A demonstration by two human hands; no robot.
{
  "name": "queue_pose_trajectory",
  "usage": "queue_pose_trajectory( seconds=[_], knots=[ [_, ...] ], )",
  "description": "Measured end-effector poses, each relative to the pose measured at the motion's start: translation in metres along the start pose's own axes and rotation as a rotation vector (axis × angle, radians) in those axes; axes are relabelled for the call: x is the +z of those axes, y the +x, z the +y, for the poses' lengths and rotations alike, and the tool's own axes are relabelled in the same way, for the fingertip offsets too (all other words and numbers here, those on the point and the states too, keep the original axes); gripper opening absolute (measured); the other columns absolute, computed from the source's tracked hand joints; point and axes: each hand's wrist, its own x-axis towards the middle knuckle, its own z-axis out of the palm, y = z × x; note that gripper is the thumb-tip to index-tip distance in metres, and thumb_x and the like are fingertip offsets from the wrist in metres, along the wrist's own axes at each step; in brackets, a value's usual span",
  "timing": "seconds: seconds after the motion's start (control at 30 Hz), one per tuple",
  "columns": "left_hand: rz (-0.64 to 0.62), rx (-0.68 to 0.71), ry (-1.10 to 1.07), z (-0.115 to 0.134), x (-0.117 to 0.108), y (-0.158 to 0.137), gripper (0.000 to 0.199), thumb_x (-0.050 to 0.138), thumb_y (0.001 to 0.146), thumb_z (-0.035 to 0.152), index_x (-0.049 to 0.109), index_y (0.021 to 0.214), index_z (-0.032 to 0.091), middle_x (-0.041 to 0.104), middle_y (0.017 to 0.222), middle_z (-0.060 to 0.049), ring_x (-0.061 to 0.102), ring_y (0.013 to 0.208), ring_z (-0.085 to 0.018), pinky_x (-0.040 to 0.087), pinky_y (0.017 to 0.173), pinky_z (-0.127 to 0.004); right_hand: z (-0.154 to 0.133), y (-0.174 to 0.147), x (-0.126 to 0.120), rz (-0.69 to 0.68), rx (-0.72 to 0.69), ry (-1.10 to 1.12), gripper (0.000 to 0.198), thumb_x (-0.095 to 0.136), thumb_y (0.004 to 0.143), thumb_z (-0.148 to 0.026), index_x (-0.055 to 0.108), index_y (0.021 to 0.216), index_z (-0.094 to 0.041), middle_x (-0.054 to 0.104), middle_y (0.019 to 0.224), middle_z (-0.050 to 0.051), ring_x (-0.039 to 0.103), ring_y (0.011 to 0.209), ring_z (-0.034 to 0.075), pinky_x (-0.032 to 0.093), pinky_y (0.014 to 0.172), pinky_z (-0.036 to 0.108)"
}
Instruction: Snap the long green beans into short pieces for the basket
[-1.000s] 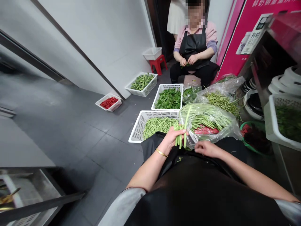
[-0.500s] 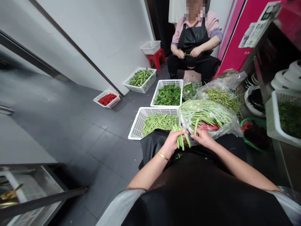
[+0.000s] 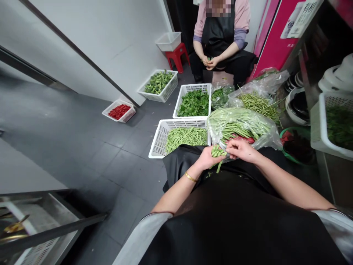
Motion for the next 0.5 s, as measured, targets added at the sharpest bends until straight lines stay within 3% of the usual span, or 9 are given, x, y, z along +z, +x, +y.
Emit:
queue_pose_trajectory(
  seconds=[0.1,0.17,0.23,0.3,0.4,0.5],
  knots=[
    [0.064,-0.046,-0.035,-0.009,0.007,0.002,0.032,0.086,0.051,0.023,0.066,0.074,0.012,0.062,0.066,0.000,0.055,0.062,-0.011,0.045,0.065,-0.023,-0.002,0.001,0.016,0.145,-0.131,-0.391,0.020,0.052,0.087,-0.031,0.054,0.070,-0.019,0.062,0.070,0.005,0.056,0.064,0.017,0.040,0.060,0.026],
    [0.109,-0.128,-0.130,-0.020,0.012,0.004,0.034,0.087,0.048,0.021,0.066,0.074,0.012,0.064,0.066,-0.001,0.057,0.062,-0.012,0.046,0.065,-0.024,0.000,0.000,0.032,0.226,-0.137,-0.650,0.018,0.048,0.089,-0.025,0.057,0.077,-0.017,0.062,0.082,0.010,0.056,0.069,0.019,0.038,0.062,0.027],
    [0.160,-0.241,-0.288,-0.030,0.013,0.007,0.035,0.087,0.047,0.022,0.066,0.073,0.011,0.065,0.064,-0.002,0.059,0.059,-0.013,0.048,0.064,-0.027,0.005,-0.003,0.044,0.244,-0.107,-0.785,0.022,0.042,0.092,-0.025,0.059,0.085,-0.015,0.062,0.087,0.014,0.056,0.070,0.020,0.037,0.061,0.028],
    [0.236,-0.332,-0.431,-0.035,0.001,0.012,0.033,0.086,0.049,0.023,0.065,0.071,0.010,0.066,0.064,-0.005,0.060,0.057,-0.014,0.049,0.062,-0.028,0.015,-0.008,0.047,0.185,-0.141,-0.784,0.026,0.038,0.095,-0.028,0.059,0.086,-0.015,0.062,0.087,0.013,0.056,0.071,0.020,0.038,0.063,0.028],
    [0.403,-0.350,-0.461,-0.029,-0.044,0.027,0.027,0.083,0.055,0.022,0.066,0.072,0.010,0.068,0.067,-0.006,0.061,0.057,-0.014,0.050,0.059,-0.028,0.038,-0.016,0.028,-0.033,-0.198,-0.642,0.021,0.042,0.093,-0.025,0.059,0.085,-0.018,0.064,0.085,0.008,0.058,0.073,0.017,0.040,0.067,0.026],
    [0.574,-0.237,-0.343,-0.015,-0.114,0.051,0.014,0.076,0.068,0.021,0.065,0.074,0.014,0.068,0.066,0.000,0.062,0.064,-0.013,0.052,0.068,-0.028,0.067,-0.009,-0.008,-0.173,-0.009,-0.601,0.012,0.051,0.084,-0.019,0.061,0.090,-0.018,0.067,0.084,0.005,0.060,0.072,0.017,0.042,0.067,0.025]
  ],
)
